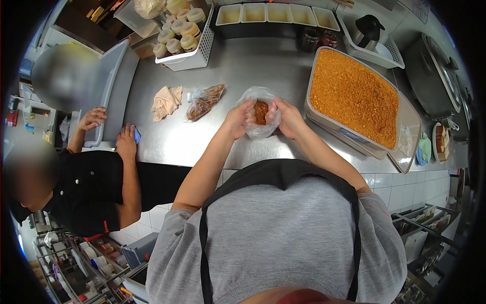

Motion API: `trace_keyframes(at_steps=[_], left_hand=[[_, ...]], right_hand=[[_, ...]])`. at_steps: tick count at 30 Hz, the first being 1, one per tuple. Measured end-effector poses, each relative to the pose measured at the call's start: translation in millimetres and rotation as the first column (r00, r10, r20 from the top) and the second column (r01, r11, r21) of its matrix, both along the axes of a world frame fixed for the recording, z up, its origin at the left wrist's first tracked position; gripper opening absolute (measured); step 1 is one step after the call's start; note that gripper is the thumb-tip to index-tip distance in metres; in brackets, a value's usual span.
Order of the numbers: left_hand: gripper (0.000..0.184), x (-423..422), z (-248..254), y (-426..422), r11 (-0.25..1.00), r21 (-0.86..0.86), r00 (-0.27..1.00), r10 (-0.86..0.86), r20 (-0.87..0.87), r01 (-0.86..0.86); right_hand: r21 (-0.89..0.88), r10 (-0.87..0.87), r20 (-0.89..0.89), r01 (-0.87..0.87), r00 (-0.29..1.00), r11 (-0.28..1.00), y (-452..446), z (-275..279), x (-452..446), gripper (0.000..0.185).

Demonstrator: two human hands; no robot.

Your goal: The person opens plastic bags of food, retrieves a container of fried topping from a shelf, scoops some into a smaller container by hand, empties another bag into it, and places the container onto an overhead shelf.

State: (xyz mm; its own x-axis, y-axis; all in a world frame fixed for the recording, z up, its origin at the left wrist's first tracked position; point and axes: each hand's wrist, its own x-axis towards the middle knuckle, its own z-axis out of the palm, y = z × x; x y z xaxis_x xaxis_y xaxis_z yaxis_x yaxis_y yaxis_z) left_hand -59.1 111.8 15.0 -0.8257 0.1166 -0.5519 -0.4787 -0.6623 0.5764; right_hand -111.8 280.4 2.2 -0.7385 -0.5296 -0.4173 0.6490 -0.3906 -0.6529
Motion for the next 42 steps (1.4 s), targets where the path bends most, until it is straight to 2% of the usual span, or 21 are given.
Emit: trace_keyframes(at_steps=[3,5,6,8,9,10,11,12,14,17,20,21,23,26,27,31,33,34,36,40,42], left_hand=[[0.023,-5,-5,6,0.998,0.039,0.998,-0.048,-0.032,0.050],[0.023,-6,-10,2,0.992,0.092,0.995,-0.080,-0.059,0.085],[0.021,-2,-7,-6,0.993,-0.030,0.988,-0.117,-0.104,0.114],[0.020,7,-2,-15,0.978,-0.154,0.976,-0.162,-0.143,0.140],[0.018,12,-1,-16,0.884,-0.466,0.958,-0.159,-0.238,0.031],[0.017,15,-1,-20,0.693,-0.713,0.928,-0.183,-0.325,-0.112],[0.021,15,-26,-39,0.431,-0.896,0.900,-0.343,-0.271,-0.105],[0.021,19,-28,-36,0.432,-0.896,0.900,-0.342,-0.269,-0.104],[0.050,25,-27,-22,0.639,-0.748,0.903,-0.194,-0.383,-0.180],[0.090,29,-29,3,0.455,-0.885,0.879,-0.377,-0.292,-0.098],[0.088,19,-28,14,0.548,-0.819,0.827,-0.373,-0.421,-0.169],[0.088,17,-20,14,0.612,-0.777,0.865,-0.304,-0.400,-0.144],[0.085,19,-13,2,0.684,-0.716,0.914,-0.190,-0.358,-0.139],[0.081,46,-2,-17,0.596,-0.756,0.919,-0.072,-0.387,-0.271],[0.080,60,0,-21,0.495,-0.777,0.893,-0.002,-0.450,-0.390],[0.063,128,-31,-29,0.306,-0.763,0.817,0.316,-0.482,-0.569],[0.052,165,-34,-21,0.164,-0.780,0.751,0.445,-0.488,-0.604],[0.047,182,-27,-12,0.111,-0.819,0.748,0.489,-0.448,-0.563],[0.042,216,-45,2,0.079,-0.799,0.717,0.498,-0.487,-0.597],[0.030,287,-45,35,0.020,-0.929,0.844,0.426,-0.326,-0.369],[0.029,328,-77,37,-0.175,-0.943,0.921,0.226,-0.317,-0.282]], right_hand=[[-0.165,0.127,-0.034,-0.130,0.991,0.978,-2,-10,-10,0.019],[0.045,0.162,-0.058,-0.159,0.985,0.986,-1,4,-7,0.017],[0.047,0.159,-0.059,-0.157,0.985,0.987,4,3,-6,0.017],[0.459,0.284,-0.437,-0.060,0.853,0.887,18,0,-1,0.017],[0.461,0.284,-0.436,-0.059,0.854,0.885,27,-2,0,0.017],[0.611,0.388,-0.618,0.108,0.683,0.784,38,-6,1,0.018],[0.682,0.517,-0.716,0.308,0.470,0.664,44,-10,7,0.018],[0.683,0.518,-0.714,0.306,0.470,0.663,46,-18,14,0.018],[0.561,0.386,-0.805,0.367,0.450,0.742,45,-37,20,0.022],[0.487,0.326,-0.799,0.225,0.506,0.844,35,-49,22,0.038],[0.461,0.358,-0.768,0.070,0.531,0.885,19,-58,4,0.054],[0.515,0.394,-0.672,0.013,0.627,0.857,16,-54,-1,0.054],[0.513,0.374,-0.712,0.076,0.594,0.855,14,-35,0,0.051],[0.434,0.366,-0.899,0.371,0.242,0.821,26,9,25,0.050],[0.375,0.331,-0.927,0.390,0.176,0.841,30,27,37,0.048],[0.250,0.230,-0.965,0.176,0.128,0.952,23,48,69,0.033],[0.354,0.355,-0.935,-0.151,-0.022,0.923,10,47,69,0.017],[0.350,0.348,-0.936,-0.193,-0.043,0.917,4,45,72,0.017],[0.426,0.470,-0.882,-0.367,0.038,0.827,-10,38,84,0.006],[0.434,0.480,-0.877,-0.455,-0.017,0.778,-38,27,115,0.006],[0.431,0.470,-0.881,-0.500,-0.052,0.751,-50,33,140,0.005]])
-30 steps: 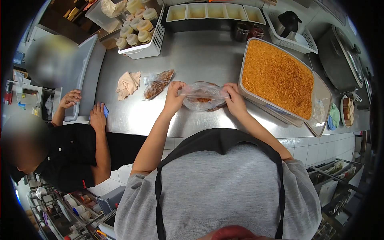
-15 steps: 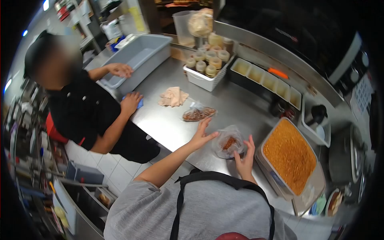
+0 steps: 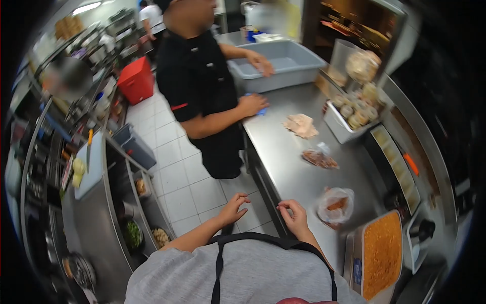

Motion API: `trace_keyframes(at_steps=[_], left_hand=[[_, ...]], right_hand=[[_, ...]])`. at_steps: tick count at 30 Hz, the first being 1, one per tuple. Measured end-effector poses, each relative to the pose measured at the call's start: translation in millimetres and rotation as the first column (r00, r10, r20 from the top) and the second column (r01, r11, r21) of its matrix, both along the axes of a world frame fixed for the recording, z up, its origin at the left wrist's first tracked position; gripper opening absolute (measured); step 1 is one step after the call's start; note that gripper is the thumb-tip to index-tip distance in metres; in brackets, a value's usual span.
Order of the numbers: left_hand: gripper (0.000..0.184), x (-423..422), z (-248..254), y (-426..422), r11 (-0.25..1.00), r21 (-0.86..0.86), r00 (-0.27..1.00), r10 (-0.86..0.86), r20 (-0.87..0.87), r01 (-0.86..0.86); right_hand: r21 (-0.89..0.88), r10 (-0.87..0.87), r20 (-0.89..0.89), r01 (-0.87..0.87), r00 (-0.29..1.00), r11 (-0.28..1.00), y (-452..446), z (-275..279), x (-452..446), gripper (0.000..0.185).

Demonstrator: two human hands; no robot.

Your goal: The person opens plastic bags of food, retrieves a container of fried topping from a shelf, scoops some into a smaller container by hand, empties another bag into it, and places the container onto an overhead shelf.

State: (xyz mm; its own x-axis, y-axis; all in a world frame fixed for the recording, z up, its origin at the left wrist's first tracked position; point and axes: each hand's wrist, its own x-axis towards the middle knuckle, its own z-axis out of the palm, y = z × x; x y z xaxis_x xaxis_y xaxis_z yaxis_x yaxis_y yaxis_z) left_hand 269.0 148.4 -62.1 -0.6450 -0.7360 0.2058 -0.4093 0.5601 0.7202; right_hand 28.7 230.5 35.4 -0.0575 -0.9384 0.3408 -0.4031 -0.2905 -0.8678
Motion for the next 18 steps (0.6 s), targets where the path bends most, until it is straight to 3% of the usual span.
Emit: trace_keyframes(at_steps=[2,4,5,7,9,11,12,13,15,17,18], left_hand=[[0.023,29,-4,-1,0.987,-0.080,0.987,0.134,-0.090,-0.141],[0.014,65,-6,-8,0.881,0.369,0.946,0.323,-0.012,-0.296],[0.014,83,-2,-15,0.872,0.366,0.933,0.358,-0.028,-0.323],[0.015,126,23,-26,0.809,0.388,0.896,0.424,0.135,-0.441],[0.011,178,22,-44,0.775,0.369,0.848,0.522,0.085,-0.514],[0.008,228,12,-54,0.720,0.376,0.787,0.615,0.043,-0.583],[0.007,255,3,-61,0.731,0.258,0.734,0.671,-0.105,-0.631],[0.007,280,-2,-65,0.718,0.140,0.677,0.692,-0.250,-0.682],[0.007,322,1,-71,0.702,0.146,0.672,0.711,-0.207,-0.697],[0.009,356,9,-82,0.685,0.148,0.664,0.728,-0.171,-0.713],[0.009,367,14,-88,0.713,0.274,0.705,0.694,-0.146,-0.645]], right_hand=[[0.034,0.074,-0.035,-0.073,0.997,0.997,-14,5,27,0.005],[0.095,0.142,-0.034,-0.138,0.989,0.986,-29,-2,57,0.006],[0.226,0.195,-0.048,-0.180,0.980,0.957,-40,-9,71,0.009],[0.457,0.280,0.026,-0.261,0.960,0.851,-65,-49,97,0.016],[0.564,0.352,-0.153,-0.211,0.923,0.798,-81,-92,117,0.019],[0.606,0.474,-0.434,-0.141,0.766,0.783,-86,-157,120,0.028],[0.742,0.564,-0.402,-0.104,0.722,0.662,-85,-162,128,0.031],[0.849,0.559,-0.313,-0.038,0.768,0.528,-83,-177,134,0.031],[0.828,0.496,-0.346,0.012,0.796,0.560,-63,-282,110,0.030],[0.881,0.479,-0.318,0.067,0.818,0.469,-68,-289,127,0.029],[0.897,0.476,-0.304,0.079,0.825,0.436,-79,-286,141,0.028]])
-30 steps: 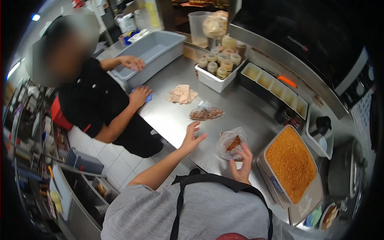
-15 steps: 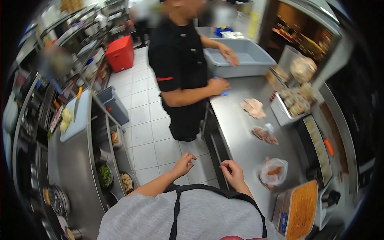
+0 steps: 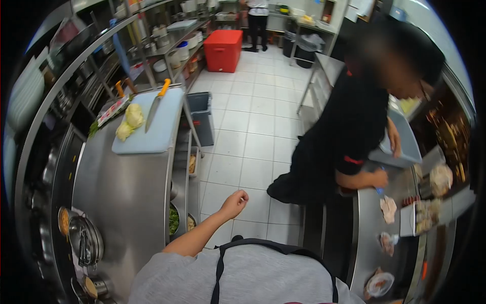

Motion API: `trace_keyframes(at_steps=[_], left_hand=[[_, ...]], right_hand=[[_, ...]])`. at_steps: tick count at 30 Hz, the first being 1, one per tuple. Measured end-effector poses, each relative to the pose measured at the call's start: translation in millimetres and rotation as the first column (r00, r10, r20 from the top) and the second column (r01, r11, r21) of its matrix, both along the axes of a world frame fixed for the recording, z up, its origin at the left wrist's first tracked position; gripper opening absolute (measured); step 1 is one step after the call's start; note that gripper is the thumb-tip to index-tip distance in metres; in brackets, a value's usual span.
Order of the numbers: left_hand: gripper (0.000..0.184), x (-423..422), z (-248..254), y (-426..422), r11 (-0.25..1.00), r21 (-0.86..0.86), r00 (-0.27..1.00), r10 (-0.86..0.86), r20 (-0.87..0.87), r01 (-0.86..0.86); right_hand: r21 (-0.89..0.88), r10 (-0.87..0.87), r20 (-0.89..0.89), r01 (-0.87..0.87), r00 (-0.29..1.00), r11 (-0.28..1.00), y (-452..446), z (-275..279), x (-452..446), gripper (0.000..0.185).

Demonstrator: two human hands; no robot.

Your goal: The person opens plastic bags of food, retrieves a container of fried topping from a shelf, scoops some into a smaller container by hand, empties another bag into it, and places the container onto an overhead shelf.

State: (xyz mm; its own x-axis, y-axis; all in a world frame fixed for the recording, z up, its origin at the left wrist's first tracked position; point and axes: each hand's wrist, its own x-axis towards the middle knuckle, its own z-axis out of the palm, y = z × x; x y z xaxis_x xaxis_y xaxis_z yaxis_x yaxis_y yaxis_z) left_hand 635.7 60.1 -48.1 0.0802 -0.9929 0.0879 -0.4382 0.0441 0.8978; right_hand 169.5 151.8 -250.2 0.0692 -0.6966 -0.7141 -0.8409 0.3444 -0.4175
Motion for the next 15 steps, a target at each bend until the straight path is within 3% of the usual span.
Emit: trace_keyframes(at_steps=[1,5,6,8,11,14,15], left_hand=[[0.009,8,4,-7,0.992,0.102,0.994,-0.061,-0.088,0.069],[0.011,16,11,-61,0.991,0.029,0.974,-0.121,-0.191,0.129],[0.011,17,17,-77,0.994,0.029,0.977,-0.099,-0.188,0.107],[0.012,22,30,-106,0.955,-0.003,0.949,-0.294,-0.117,0.295],[0.014,50,10,-158,0.871,0.116,0.876,-0.482,0.020,0.477],[0.018,110,-56,-191,0.869,0.408,0.959,-0.245,-0.141,0.282],[0.022,143,-100,-194,0.897,0.415,0.978,-0.196,0.065,0.152]], right_hand=[[0.024,-0.003,0.001,0.003,1.000,1.000,-12,1,13,0.027],[0.036,0.043,0.025,-0.044,0.999,0.998,-78,0,62,0.024],[0.030,0.061,0.037,-0.062,0.997,0.998,-98,0,74,0.023],[0.016,0.093,0.057,-0.094,0.994,0.995,-135,1,99,0.021],[-0.025,0.125,0.089,-0.124,0.988,0.992,-195,-5,131,0.019],[-0.064,0.146,0.123,-0.139,0.982,0.988,-256,-7,163,0.016],[-0.078,0.150,0.131,-0.140,0.980,0.987,-274,-10,171,0.015]])
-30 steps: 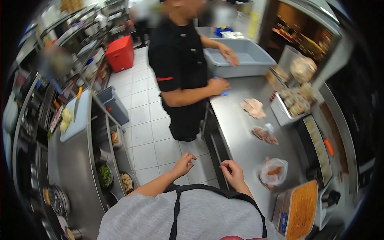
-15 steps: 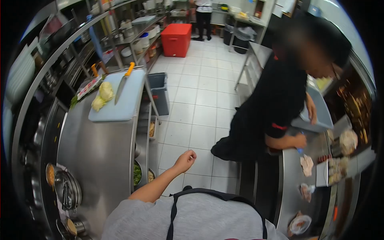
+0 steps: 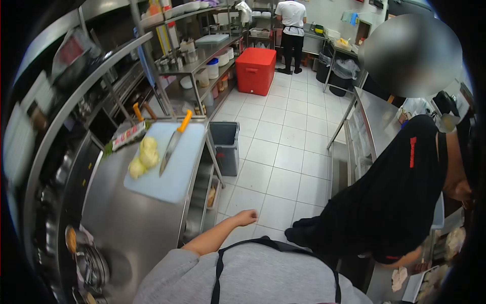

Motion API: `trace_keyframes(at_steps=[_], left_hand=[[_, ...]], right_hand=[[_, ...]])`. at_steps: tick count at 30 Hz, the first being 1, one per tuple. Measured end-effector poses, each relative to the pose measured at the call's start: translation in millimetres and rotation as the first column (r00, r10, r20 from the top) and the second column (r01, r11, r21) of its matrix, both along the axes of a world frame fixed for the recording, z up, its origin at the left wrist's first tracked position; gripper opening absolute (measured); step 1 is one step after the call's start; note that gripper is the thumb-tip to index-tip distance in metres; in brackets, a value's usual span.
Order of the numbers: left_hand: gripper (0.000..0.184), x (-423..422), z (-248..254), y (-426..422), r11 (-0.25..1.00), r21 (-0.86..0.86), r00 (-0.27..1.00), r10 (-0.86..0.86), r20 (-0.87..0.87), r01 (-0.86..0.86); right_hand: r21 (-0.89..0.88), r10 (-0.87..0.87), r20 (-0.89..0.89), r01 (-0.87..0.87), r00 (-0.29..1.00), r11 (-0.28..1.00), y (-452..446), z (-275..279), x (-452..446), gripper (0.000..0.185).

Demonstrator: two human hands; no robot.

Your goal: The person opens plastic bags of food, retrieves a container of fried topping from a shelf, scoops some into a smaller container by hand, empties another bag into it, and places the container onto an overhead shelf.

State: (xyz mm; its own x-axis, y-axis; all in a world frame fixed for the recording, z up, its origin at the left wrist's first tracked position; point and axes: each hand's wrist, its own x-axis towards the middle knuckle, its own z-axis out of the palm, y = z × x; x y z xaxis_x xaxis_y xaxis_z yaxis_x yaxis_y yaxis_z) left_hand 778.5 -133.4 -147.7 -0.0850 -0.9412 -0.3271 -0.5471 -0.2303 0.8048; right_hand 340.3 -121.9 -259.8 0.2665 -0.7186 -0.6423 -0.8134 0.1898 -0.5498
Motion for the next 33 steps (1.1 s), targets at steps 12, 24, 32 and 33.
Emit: trace_keyframes(at_steps=[12,24,32,33], left_hand=[[0.030,169,-90,8,0.787,0.568,0.957,0.091,0.276,-0.239],[0.022,296,-98,-525,0.989,0.149,0.939,-0.042,0.342,-0.010],[0.024,76,-18,-725,0.992,0.128,0.971,0.021,-0.237,0.010],[0.024,45,-22,-723,0.982,0.169,0.966,-0.042,-0.255,0.087]], right_hand=[[0.067,-0.137,0.151,0.129,0.979,0.989,-223,30,99,0.013],[-0.088,-0.625,0.006,0.623,0.781,0.777,-313,63,129,0.006],[-0.363,-0.509,0.309,0.594,0.803,0.718,-462,117,133,0.012],[-0.422,-0.545,0.355,0.650,0.760,0.632,-487,153,133,0.013]])
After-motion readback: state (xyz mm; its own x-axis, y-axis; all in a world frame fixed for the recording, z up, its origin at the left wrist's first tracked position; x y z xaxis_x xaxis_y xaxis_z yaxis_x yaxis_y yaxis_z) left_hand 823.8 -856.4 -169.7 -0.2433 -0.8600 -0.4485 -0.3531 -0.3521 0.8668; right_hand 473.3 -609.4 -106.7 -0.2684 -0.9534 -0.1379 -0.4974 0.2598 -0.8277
